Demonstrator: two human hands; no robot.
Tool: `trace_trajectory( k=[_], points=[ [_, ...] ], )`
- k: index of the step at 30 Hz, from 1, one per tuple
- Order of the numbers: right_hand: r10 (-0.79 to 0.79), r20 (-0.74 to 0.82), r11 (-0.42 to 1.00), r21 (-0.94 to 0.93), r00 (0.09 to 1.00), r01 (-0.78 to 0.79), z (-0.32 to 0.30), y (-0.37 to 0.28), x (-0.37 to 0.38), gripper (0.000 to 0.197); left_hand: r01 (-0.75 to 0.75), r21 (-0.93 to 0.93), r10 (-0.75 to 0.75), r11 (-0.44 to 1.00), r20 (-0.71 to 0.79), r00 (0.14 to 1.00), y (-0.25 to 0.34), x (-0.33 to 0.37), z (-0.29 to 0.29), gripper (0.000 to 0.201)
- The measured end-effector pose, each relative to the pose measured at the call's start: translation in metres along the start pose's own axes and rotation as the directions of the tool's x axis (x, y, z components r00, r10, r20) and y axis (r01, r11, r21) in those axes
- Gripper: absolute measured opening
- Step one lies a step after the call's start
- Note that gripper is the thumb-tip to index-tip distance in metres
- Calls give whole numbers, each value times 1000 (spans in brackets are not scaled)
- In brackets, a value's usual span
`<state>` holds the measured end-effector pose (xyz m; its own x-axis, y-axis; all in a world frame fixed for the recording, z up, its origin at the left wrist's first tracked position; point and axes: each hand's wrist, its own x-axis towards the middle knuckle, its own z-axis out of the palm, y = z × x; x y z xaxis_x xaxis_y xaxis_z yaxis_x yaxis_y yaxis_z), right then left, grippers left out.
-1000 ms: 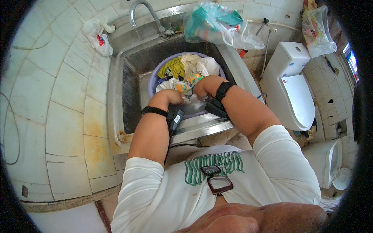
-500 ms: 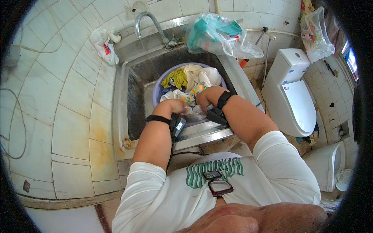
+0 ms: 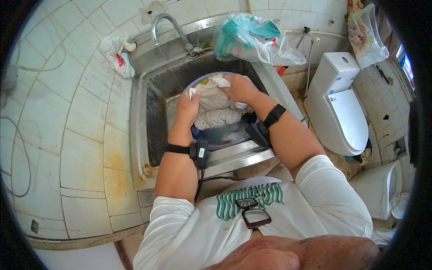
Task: The person is washing a patterned white shirt by hand in a plastic basin inside a sink, repeatedly scrubbing the fabric against itself and dipping it into the soapy water.
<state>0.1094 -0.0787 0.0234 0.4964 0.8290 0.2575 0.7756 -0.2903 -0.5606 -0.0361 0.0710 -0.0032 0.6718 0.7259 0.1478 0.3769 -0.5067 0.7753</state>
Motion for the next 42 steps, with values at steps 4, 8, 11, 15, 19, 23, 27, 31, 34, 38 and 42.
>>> trace_trajectory(
  k=[4,8,11,15,19,23,27,31,34,38,42],
  points=[
    [-159,-47,902,399,986,165,21,17,6,31,120,-685,-60,719,110,992,-18,12,18,32],
    [-243,-82,822,512,967,250,33,4,5,29,151,-881,-146,449,94,985,7,-1,30,29],
    [-322,-30,817,496,946,294,30,-22,-1,28,233,-897,-172,375,180,968,2,-1,36,30],
    [-344,17,893,315,939,321,8,-57,-20,33,462,-875,-80,142,455,887,23,-14,27,32],
    [-191,-36,970,144,981,194,19,-59,-19,43,511,-855,-106,90,502,859,44,-26,32,39],
    [-5,-175,997,71,985,18,32,-32,3,38,552,-821,-130,145,537,833,52,-25,37,50],
    [-29,-245,989,131,969,62,35,-24,5,34,549,-832,-141,84,535,833,46,-24,42,50],
    [-197,-122,965,152,973,214,24,-53,-12,32,523,-852,-159,-29,520,839,36,-22,36,55],
    [-179,-69,978,96,981,186,25,-62,-18,33,511,-844,-175,-164,535,827,41,-25,27,56],
    [-16,-159,996,81,987,29,22,-50,-6,34,500,-863,-254,72,469,846,65,-33,26,54],
    [53,-198,961,276,979,4,38,-22,6,34,495,-862,-166,104,476,864,50,-27,36,54]
  ],
)
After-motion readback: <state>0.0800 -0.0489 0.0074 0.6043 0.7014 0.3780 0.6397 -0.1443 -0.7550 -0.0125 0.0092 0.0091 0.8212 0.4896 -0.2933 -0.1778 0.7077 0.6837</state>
